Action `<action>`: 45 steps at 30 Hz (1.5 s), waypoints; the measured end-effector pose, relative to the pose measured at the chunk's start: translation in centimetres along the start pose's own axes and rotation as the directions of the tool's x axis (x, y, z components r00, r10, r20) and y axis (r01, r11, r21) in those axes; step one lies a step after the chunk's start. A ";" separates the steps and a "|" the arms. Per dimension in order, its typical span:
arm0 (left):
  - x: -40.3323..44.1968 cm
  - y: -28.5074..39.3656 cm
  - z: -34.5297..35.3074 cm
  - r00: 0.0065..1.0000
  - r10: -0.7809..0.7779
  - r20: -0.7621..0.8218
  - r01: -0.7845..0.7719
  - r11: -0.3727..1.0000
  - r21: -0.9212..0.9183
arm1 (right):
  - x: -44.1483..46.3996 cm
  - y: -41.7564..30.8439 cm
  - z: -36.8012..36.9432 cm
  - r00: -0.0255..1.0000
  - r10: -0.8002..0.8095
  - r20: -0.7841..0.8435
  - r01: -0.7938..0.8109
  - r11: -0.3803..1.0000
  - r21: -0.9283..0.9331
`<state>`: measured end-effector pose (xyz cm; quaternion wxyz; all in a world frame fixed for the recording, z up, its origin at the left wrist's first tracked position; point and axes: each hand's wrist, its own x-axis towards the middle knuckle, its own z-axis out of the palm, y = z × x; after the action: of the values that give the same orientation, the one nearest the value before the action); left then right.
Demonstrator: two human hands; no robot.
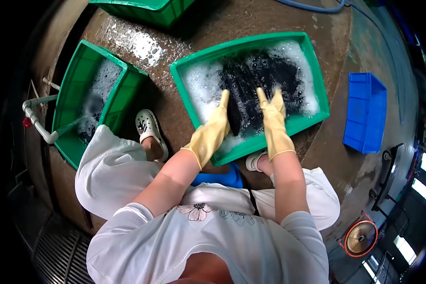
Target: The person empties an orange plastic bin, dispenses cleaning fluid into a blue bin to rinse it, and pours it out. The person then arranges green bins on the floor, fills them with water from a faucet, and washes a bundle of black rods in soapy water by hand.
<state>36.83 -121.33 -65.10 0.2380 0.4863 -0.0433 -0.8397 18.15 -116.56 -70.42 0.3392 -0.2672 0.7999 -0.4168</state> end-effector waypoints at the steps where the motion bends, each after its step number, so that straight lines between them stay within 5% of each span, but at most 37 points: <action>1: -0.8 0.4 -0.2 0.998 -0.062 0.001 0.058 0.939 0.338 | -0.4 -0.8 1.2 0.997 0.078 -0.022 -0.079 0.994 -0.081; 2: 0.5 -1.6 -0.7 0.989 -0.010 0.149 -0.020 0.980 0.197 | -2.0 -3.5 1.6 0.996 0.086 0.030 -0.084 0.995 -0.062; 3: 5.2 -5.2 -5.1 0.774 0.293 0.562 -0.619 0.537 0.573 | -0.6 -0.9 1.9 0.980 0.084 0.183 -0.086 0.996 0.003; 4: 4.0 -4.4 -3.4 0.915 0.122 0.384 -0.265 0.900 0.346 | -0.3 1.8 2.0 0.969 0.164 0.182 -0.163 0.986 -0.021; 5: 2.6 -3.5 -1.7 0.949 -0.141 0.282 0.151 0.988 -0.012 | -0.8 1.7 2.3 0.953 0.243 0.182 -0.240 0.970 -0.043; 7: 3.5 -4.3 -3.1 0.960 -0.103 0.260 0.084 0.993 0.081 | -1.3 -1.5 3.2 0.907 0.287 0.308 -0.279 0.958 -0.073; 9: 4.2 -4.3 -3.7 0.944 -0.151 0.292 0.112 0.983 0.145 | -0.4 -0.1 3.2 0.738 0.339 0.584 -0.472 0.877 0.087; 10: 5.4 -6.0 -5.2 0.877 0.121 0.465 -0.264 0.930 0.255 | -1.6 -3.4 2.1 0.729 0.325 0.602 -0.393 0.919 -0.020; 11: 2.3 -3.5 -3.6 0.916 -0.098 0.389 0.007 0.973 0.230 | -2.0 -4.9 1.9 0.742 0.317 0.591 -0.342 0.937 -0.074; 13: 0.4 -3.0 -2.4 0.906 -0.111 0.408 0.093 0.994 0.064 | -3.8 -8.7 0.7 0.660 0.396 0.638 -0.504 0.864 -0.014; 14: -1.0 -2.3 -1.6 0.906 -0.102 0.410 0.099 0.995 0.029 | -0.6 -0.5 -1.3 0.701 -0.229 0.675 0.244 0.967 0.075; 15: -2.0 -1.9 -1.1 0.907 -0.093 0.412 0.105 0.995 -0.004 | -3.2 -4.8 -2.0 0.690 -0.373 0.620 0.457 0.889 0.026; 16: -1.1 -2.3 -0.4 0.919 -0.160 0.360 0.187 0.982 -0.039 | -3.4 -7.3 -1.4 0.795 -0.036 0.606 0.040 0.999 0.007; 17: -0.1 -3.2 0.6 0.929 -0.196 0.314 0.267 0.942 -0.204 | -3.4 -9.5 -0.8 0.749 0.312 0.585 -0.383 0.924 -0.003; 18: -0.1 -3.7 1.2 0.922 -0.197 0.333 0.289 0.922 -0.257 | -3.9 -11.6 -1.0 0.705 0.459 0.541 -0.513 0.856 -0.057; 21: -2.2 -4.6 1.4 0.788 -0.141 0.599 0.447 0.801 -0.400 | -3.4 -13.0 -2.2 0.680 0.523 0.513 -0.476 0.848 -0.233; 22: -3.2 -4.8 1.7 0.807 -0.169 0.566 0.445 0.804 -0.394 | -3.4 -13.0 -2.6 0.589 0.604 0.537 -0.585 0.777 -0.232; 23: -4.4 -4.7 1.9 0.823 -0.196 0.533 0.444 0.807 -0.390 | -4.7 -14.4 -2.9 0.645 0.575 0.504 -0.523 0.813 -0.258; 25: -4.9 -5.6 1.7 0.780 -0.208 0.589 0.478 0.807 -0.347 | -6.3 -15.4 -4.1 0.578 0.635 0.512 -0.616 0.751 -0.237; 27: -5.7 -5.9 0.8 0.658 -0.139 0.740 0.520 0.794 -0.314 | -8.3 -16.1 -5.0 0.654 0.507 0.562 -0.505 0.845 -0.174; 29: -8.3 -3.6 0.1 0.709 -0.043 0.704 0.374 0.869 -0.324 | -12.6 -19.3 -4.2 0.735 0.156 0.660 -0.194 0.981 -0.016; 30: -8.2 -2.9 -0.4 0.747 0.047 0.664 0.254 0.901 -0.350 | -10.5 -18.1 -3.5 0.601 0.324 0.730 -0.383 0.919 -0.092; 35: -6.7 1.7 -2.4 0.746 0.505 0.434 -0.367 0.856 -0.364 | -7.8 -19.6 3.2 0.606 0.136 0.784 -0.193 0.981 -0.021; 38: -9.4 9.2 -5.8 0.812 0.522 0.264 -0.427 0.837 -0.341 | -7.9 -23.9 10.8 0.545 0.077 0.835 -0.110 0.994 -0.019; 39: -10.5 11.0 -7.6 0.745 0.618 0.249 -0.512 0.770 -0.379 | -7.7 -25.1 13.5 0.528 0.073 0.846 -0.067 0.997 -0.044; 40: -12.0 12.3 -9.5 0.485 0.843 0.233 -0.829 0.528 -0.184 | -6.2 -24.9 16.8 0.482 -0.052 0.874 0.040 0.999 0.037; 41: -12.5 14.0 -10.7 0.507 0.853 0.124 -0.805 0.520 -0.286 | -5.2 -24.5 19.8 0.424 -0.174 0.889 0.139 0.982 0.126; 42: -14.3 14.8 -12.6 0.465 0.884 0.053 -0.881 0.468 -0.073 | -8.5 -27.6 22.1 0.488 -0.077 0.869 0.070 0.996 0.049; 43: -14.8 17.2 -14.2 0.591 0.807 0.007 -0.736 0.543 -0.403 | -12.3 -30.4 24.3 0.548 0.025 0.836 -0.006 1.000 -0.026; 44: -13.4 18.0 -16.4 0.516 0.827 -0.223 -0.856 0.493 -0.153 | -12.1 -29.7 27.6 0.518 -0.026 0.855 0.043 0.999 0.004; 45: -5.8 18.6 -22.3 0.080 0.985 -0.150 -0.967 0.113 0.228 | -10.9 -28.3 31.1 0.490 -0.078 0.868 0.086 0.995 0.041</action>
<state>64.58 -131.65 -66.47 0.7221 0.4484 -0.3524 -0.3916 52.92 -138.34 -56.06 0.6740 -0.4795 0.5087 -0.2386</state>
